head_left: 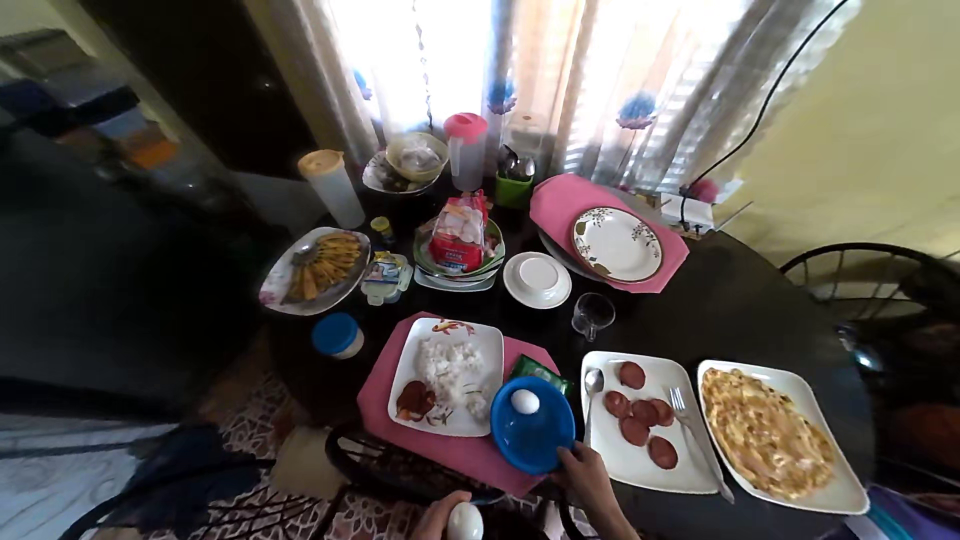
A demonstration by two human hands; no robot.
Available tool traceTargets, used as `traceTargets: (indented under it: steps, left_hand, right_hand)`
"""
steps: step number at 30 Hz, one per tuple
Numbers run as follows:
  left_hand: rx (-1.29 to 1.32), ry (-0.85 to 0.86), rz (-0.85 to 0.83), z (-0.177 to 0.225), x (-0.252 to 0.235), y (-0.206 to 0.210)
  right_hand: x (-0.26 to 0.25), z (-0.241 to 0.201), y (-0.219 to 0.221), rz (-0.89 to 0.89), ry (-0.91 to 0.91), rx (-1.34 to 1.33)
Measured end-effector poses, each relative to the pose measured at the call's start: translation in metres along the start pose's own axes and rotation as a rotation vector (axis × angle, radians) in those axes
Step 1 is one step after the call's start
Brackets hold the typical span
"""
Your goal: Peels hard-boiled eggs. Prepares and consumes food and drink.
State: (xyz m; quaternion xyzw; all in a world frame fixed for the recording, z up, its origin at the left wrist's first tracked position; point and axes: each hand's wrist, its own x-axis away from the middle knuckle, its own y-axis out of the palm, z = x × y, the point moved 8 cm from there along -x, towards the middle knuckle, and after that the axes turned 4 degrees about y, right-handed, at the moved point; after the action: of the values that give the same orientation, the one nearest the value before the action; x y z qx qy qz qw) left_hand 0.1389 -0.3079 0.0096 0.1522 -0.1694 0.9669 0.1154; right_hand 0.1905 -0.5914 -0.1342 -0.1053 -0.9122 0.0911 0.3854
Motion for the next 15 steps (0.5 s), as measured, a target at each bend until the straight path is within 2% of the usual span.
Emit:
traceTargets:
  steps: [4,6,8,11,13,15]
  left_hand:
    - [-0.038,0.104,0.018,0.015,-0.024,0.018]
    - [-0.04,0.122,0.016,0.021,-0.037,0.028]
    - [-0.036,0.136,0.025,0.025,-0.05,0.037]
    - [0.003,0.13,0.035,0.023,-0.067,0.051]
    - [0.03,0.111,0.021,0.02,-0.077,0.06]
    - [0.04,0.099,0.01,0.017,-0.086,0.069]
  right_hand:
    - [0.024,-0.035,-0.017,0.117,-0.083,0.584]
    - [0.04,-0.057,-0.019,0.116,-0.107,0.803]
    - [0.054,-0.078,-0.012,0.023,-0.291,0.739]
    - [0.07,-0.102,0.009,-0.259,-0.62,0.397]
    - [0.074,-0.108,0.021,-0.415,-0.666,0.273]
    - [0.071,-0.108,0.027,-0.443,-0.636,0.267]
